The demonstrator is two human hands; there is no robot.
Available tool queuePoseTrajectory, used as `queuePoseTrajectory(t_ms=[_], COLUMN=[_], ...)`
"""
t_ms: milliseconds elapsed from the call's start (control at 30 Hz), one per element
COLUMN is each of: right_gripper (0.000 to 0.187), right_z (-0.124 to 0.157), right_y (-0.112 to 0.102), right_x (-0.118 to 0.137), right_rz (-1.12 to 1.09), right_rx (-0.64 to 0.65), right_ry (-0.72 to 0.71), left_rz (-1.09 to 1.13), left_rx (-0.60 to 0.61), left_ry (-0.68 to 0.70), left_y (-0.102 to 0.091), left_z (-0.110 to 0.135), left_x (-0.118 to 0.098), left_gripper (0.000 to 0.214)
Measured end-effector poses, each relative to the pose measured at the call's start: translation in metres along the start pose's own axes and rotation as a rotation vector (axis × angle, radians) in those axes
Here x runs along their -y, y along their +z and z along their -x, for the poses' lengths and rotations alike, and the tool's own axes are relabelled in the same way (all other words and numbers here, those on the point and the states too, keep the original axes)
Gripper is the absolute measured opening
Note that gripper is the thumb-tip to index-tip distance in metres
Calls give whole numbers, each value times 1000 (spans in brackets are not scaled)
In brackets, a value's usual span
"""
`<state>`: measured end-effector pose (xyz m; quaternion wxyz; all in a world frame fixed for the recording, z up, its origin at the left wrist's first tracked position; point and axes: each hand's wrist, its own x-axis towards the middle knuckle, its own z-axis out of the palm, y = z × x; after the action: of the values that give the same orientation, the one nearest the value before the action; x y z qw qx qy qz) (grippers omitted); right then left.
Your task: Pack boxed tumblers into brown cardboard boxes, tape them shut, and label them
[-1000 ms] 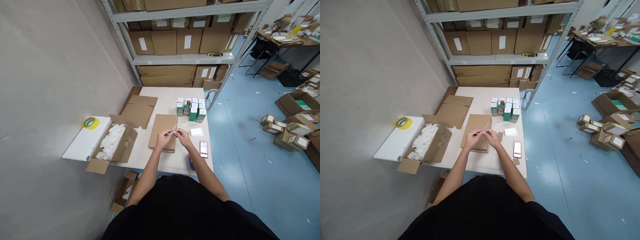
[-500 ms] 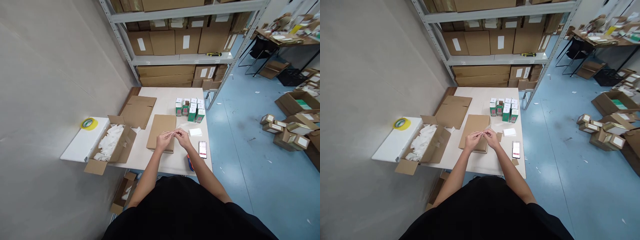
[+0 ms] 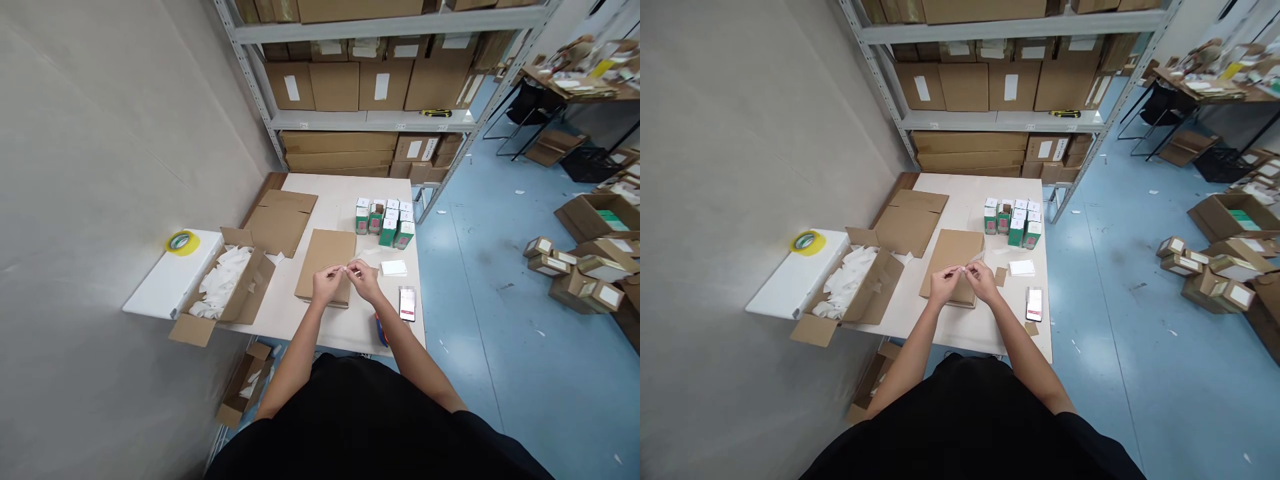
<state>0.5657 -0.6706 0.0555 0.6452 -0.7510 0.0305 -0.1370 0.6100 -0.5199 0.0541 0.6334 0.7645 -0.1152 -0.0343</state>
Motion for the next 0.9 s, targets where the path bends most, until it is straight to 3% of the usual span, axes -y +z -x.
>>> queuePoseTrajectory(t_ms=[100, 300, 467, 733, 900], right_gripper=[28, 33, 33, 28, 24], right_z=[1, 4, 6, 12, 19], right_y=[10, 33, 60, 91, 95], right_x=[-3, -3, 11, 21, 17], right_rz=[-58, -182, -222, -53, -121], right_rx=[10, -23, -2, 33, 28], right_ry=[9, 107, 131, 108, 165], left_rz=[60, 94, 29, 257, 314], left_rx=[-31, 141, 154, 221, 118], left_ry=[-68, 44, 53, -82, -193], left_y=[-8, -37, -66, -102, -107], left_z=[-2, 0, 0, -4, 2], left_x=[4, 4, 7, 29, 38], left_gripper=[41, 54, 55, 55, 58])
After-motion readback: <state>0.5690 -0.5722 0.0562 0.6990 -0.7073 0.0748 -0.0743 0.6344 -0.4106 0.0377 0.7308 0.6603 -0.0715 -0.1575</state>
